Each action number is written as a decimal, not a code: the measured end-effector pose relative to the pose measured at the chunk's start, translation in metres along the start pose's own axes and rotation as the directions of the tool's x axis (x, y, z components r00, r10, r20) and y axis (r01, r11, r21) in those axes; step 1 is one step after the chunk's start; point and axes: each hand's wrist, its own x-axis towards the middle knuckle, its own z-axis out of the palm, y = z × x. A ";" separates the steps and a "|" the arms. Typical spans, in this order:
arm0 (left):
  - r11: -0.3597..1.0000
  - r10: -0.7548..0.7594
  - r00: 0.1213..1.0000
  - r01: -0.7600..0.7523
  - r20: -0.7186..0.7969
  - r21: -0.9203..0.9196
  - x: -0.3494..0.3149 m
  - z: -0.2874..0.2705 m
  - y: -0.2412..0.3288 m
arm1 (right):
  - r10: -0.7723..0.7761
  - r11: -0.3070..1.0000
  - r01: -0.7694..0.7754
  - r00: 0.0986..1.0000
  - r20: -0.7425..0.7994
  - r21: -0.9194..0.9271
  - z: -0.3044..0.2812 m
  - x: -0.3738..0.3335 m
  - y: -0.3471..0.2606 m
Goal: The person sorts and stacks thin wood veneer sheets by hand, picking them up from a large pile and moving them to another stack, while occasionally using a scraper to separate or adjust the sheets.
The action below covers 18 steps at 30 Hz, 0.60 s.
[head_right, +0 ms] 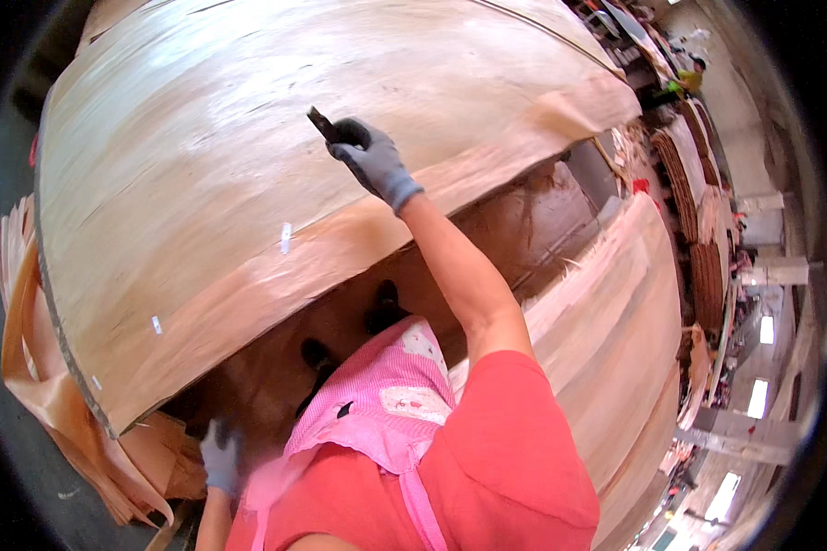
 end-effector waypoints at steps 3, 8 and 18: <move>0.878 0.352 0.903 -0.409 -0.246 -0.248 0.049 0.004 0.056 | 0.151 0.875 -0.155 0.988 0.044 0.460 -0.043 -0.069 0.000; 0.669 0.728 0.679 -0.734 -0.094 -0.119 0.110 0.056 0.221 | 0.321 0.790 -0.301 0.945 0.058 0.534 -0.095 -0.150 0.033; 0.176 0.932 0.282 -0.901 0.228 0.397 0.205 0.286 0.455 | 0.537 0.811 -0.416 0.808 -0.240 0.411 -0.255 -0.289 0.130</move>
